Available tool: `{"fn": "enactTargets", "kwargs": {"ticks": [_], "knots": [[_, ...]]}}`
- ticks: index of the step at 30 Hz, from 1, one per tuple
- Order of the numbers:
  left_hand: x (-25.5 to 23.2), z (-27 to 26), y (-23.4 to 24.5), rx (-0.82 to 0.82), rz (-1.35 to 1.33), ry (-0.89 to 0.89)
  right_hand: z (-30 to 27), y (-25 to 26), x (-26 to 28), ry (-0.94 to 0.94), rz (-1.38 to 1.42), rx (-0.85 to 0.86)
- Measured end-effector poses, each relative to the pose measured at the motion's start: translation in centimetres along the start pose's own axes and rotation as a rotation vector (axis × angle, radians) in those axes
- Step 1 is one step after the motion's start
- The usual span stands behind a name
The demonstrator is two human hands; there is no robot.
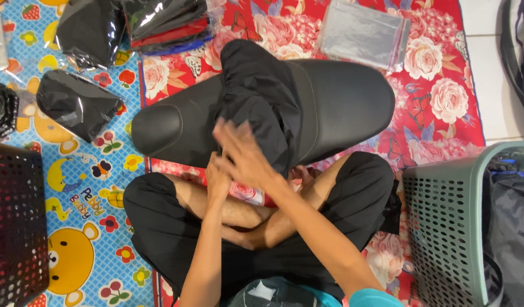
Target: The person folds a black motorcycle seat cover by first stretching the elastic edges over the seat, then removing it and folding the fabric into a compact rectangular shape by hand.
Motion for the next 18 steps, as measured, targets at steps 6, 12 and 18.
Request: {"fn": "enactTargets", "kwargs": {"ticks": [6,12,18], "knots": [[-3.0,-2.6,1.5,-0.048,0.048,-0.118,-1.3,1.0,2.7,0.313,0.191,-0.109],[-3.2,-2.5,3.0,0.114,-0.107,0.173,-1.1,3.9,-7.4,-0.229,-0.512,-0.103],[-0.5,-0.5,1.0,0.079,-0.157,0.082,-3.2,1.0,1.0,0.250,-0.024,0.032]]}}
Point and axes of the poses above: each hand's wrist, its own z-axis towards the middle knuckle, its own y-axis out of the back of the hand, x = y × z, the point moved 7 cm from there along z, towards the middle knuckle, and after that the axes turned 5 degrees about y, right-handed, at the moved point
